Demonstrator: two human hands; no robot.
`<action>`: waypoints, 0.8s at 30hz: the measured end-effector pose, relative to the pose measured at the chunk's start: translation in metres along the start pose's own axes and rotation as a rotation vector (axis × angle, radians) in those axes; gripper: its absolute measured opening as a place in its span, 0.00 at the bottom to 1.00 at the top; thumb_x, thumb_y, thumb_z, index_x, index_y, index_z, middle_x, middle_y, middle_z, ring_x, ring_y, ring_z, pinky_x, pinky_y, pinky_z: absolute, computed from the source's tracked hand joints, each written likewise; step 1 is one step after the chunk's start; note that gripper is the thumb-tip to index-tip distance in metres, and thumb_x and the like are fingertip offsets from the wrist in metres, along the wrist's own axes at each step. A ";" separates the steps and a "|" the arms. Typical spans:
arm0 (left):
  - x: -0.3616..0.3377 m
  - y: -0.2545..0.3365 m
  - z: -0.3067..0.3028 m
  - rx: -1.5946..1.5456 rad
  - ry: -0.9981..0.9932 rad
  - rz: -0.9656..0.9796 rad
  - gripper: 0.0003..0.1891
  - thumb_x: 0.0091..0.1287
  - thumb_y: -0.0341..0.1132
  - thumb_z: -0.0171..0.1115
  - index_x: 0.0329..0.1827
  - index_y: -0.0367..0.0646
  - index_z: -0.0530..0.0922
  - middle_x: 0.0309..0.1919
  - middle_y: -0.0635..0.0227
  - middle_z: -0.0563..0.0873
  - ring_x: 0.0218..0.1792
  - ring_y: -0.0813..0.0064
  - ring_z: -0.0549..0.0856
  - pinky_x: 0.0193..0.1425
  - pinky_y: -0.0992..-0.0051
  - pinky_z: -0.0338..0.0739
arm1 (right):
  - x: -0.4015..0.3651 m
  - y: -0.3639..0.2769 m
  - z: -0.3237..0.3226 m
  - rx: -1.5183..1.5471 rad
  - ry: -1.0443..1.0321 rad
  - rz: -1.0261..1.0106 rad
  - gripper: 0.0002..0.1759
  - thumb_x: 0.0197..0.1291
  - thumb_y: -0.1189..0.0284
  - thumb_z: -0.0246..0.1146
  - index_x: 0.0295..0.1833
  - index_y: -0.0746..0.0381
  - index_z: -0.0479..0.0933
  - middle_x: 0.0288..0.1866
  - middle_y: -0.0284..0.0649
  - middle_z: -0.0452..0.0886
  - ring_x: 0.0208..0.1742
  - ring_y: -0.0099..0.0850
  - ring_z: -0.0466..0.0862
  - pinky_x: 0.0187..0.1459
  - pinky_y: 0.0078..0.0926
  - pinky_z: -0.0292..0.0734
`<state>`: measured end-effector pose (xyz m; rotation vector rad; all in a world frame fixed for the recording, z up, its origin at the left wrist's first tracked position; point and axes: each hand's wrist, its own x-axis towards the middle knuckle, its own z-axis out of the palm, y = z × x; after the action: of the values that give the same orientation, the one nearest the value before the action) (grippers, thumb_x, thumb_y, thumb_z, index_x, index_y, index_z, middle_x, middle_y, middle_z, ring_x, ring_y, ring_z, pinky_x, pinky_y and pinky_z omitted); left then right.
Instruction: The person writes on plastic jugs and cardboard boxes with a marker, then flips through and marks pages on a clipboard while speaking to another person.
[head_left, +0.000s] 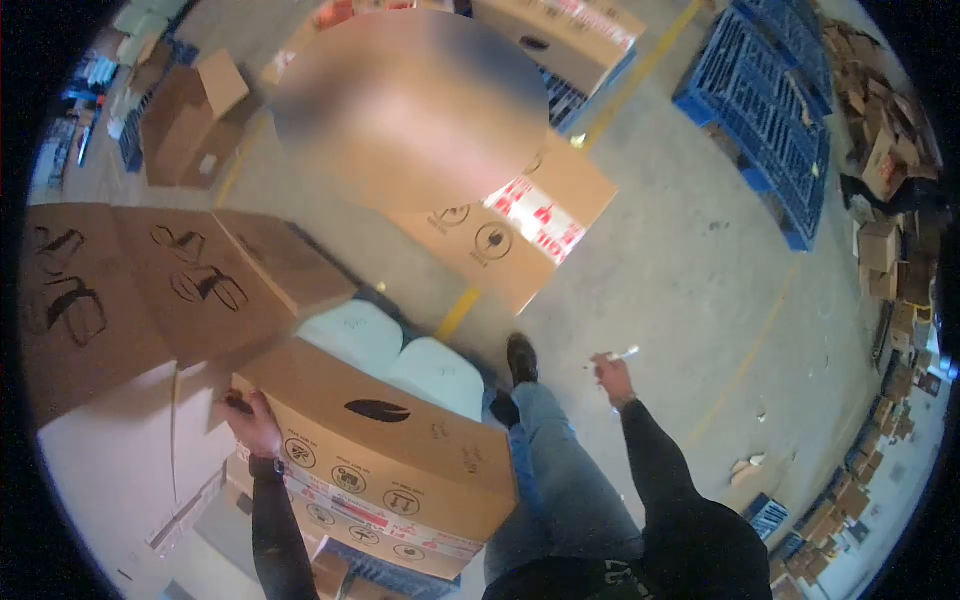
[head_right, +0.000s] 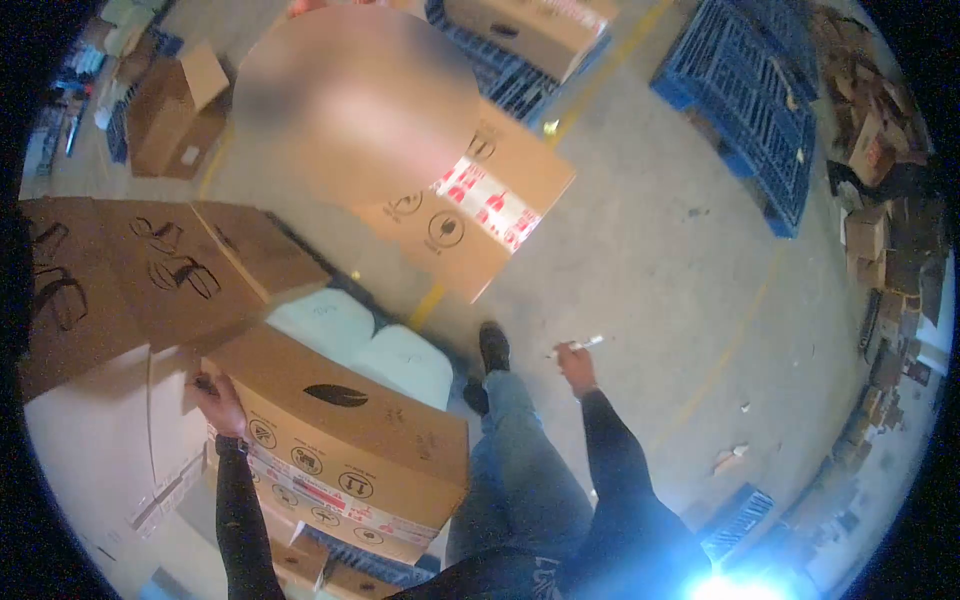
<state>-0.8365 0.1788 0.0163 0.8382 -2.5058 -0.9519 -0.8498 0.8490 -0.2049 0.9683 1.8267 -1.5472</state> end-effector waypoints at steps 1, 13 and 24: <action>0.003 0.000 -0.007 0.130 -0.052 0.035 0.25 0.71 0.31 0.59 0.67 0.33 0.61 0.58 0.55 0.71 0.62 0.64 0.70 0.70 0.66 0.62 | -0.001 -0.012 -0.028 -0.023 0.053 -0.055 0.11 0.68 0.59 0.62 0.40 0.55 0.83 0.26 0.26 0.75 0.27 0.17 0.74 0.25 0.20 0.67; 0.060 0.196 0.144 -0.169 -0.319 -0.128 0.21 0.72 0.35 0.67 0.57 0.38 0.65 0.54 0.60 0.73 0.57 0.72 0.73 0.61 0.70 0.72 | 0.091 -0.151 -0.157 0.236 0.128 -0.141 0.11 0.71 0.62 0.58 0.50 0.54 0.81 0.32 0.26 0.76 0.34 0.18 0.75 0.31 0.22 0.71; 0.237 0.298 0.553 0.223 0.058 0.149 0.42 0.67 0.48 0.71 0.71 0.25 0.62 0.58 0.49 0.74 0.61 0.61 0.76 0.63 0.66 0.74 | 0.286 -0.306 -0.046 0.543 -0.416 -0.056 0.14 0.74 0.62 0.60 0.54 0.59 0.82 0.45 0.32 0.85 0.42 0.20 0.84 0.45 0.21 0.79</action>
<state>-1.4107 0.4810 -0.1560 0.7181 -2.6133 -0.6003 -1.2635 0.9194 -0.2432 0.7394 1.1773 -2.1491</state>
